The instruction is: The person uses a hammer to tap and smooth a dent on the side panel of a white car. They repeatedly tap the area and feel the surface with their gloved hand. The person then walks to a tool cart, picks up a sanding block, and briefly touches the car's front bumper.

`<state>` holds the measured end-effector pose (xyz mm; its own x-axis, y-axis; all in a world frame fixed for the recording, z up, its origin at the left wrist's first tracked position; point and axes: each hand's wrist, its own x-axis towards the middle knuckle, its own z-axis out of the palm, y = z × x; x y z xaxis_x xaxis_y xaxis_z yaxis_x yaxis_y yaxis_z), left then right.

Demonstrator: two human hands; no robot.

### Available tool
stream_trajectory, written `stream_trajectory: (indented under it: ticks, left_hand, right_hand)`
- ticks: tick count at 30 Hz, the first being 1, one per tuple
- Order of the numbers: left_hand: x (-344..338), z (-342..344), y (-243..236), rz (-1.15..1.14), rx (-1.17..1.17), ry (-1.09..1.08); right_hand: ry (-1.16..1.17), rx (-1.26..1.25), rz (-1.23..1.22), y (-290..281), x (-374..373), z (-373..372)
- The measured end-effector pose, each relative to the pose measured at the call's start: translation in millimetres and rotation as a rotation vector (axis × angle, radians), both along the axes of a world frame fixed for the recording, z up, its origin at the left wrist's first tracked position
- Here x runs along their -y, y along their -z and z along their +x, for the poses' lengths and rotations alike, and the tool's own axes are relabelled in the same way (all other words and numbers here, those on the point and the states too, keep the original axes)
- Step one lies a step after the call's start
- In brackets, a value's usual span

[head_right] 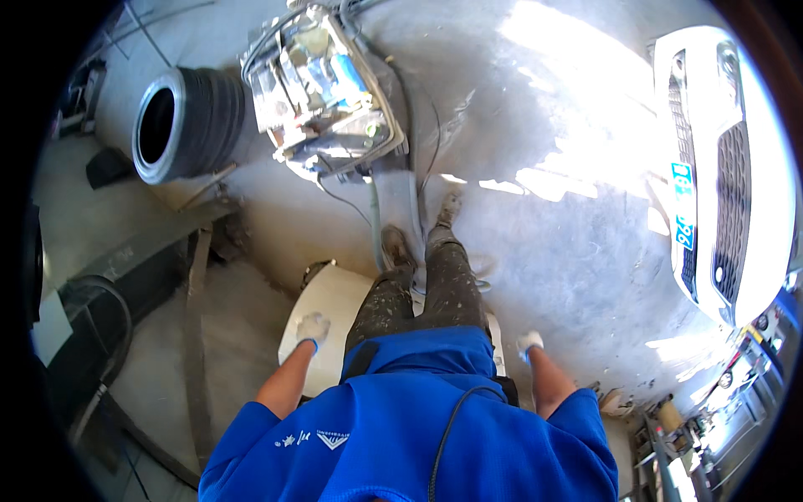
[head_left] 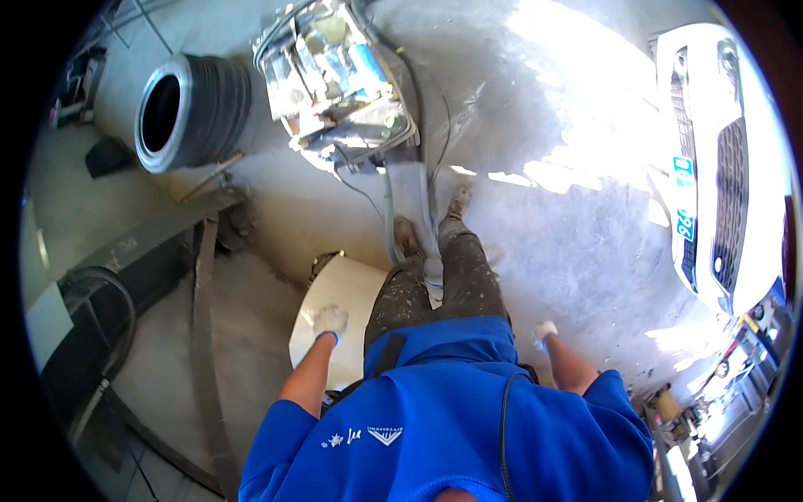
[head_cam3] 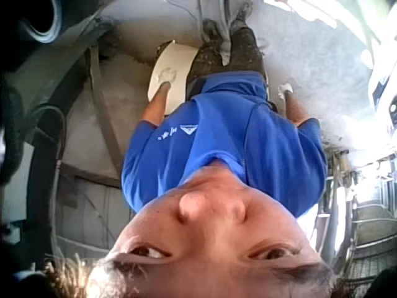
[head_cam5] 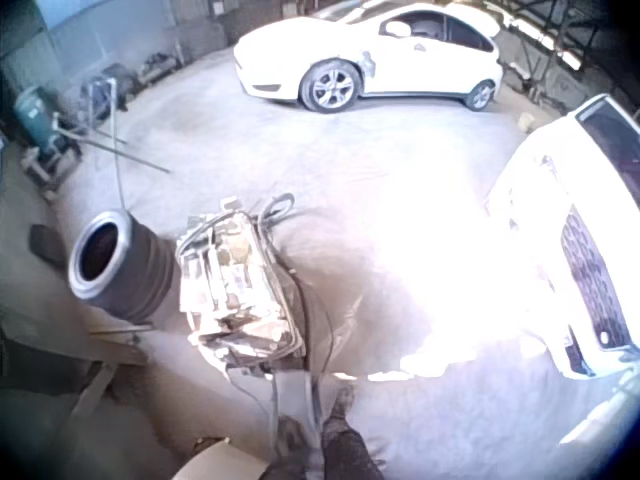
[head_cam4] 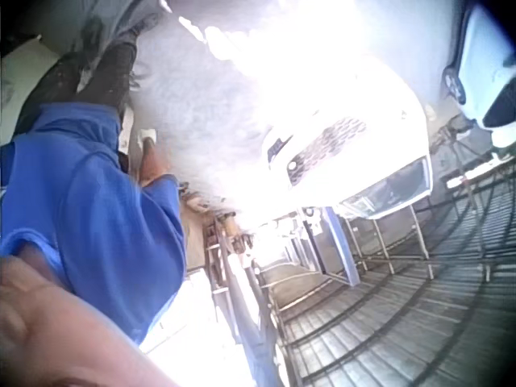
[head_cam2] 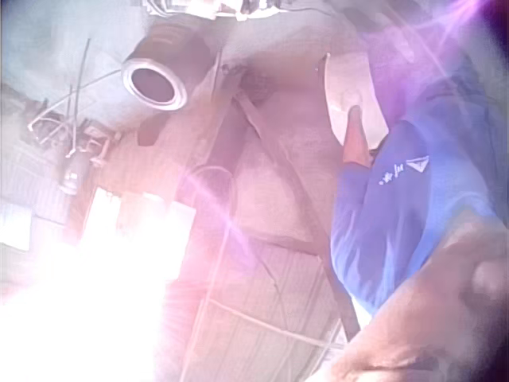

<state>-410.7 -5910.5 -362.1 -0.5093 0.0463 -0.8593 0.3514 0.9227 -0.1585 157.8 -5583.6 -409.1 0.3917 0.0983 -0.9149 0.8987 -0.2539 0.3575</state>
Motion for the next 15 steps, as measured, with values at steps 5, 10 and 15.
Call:
stream_trajectory:
  ticks: [5,10,15]
  left_hand:
    - [-77,-14,-32,0.024,0.07,0.095]
    - [-282,-62,-43,0.247,-0.04,0.198]
    - [-448,-81,-25,0.512,-0.093,0.267]
  right_hand:
    - [0.066,-0.28,0.157,-12,58,17]
    - [-0.106,-0.508,0.336,42,-3,13]
    - [1.059,-0.342,0.39,-37,-168,-31]
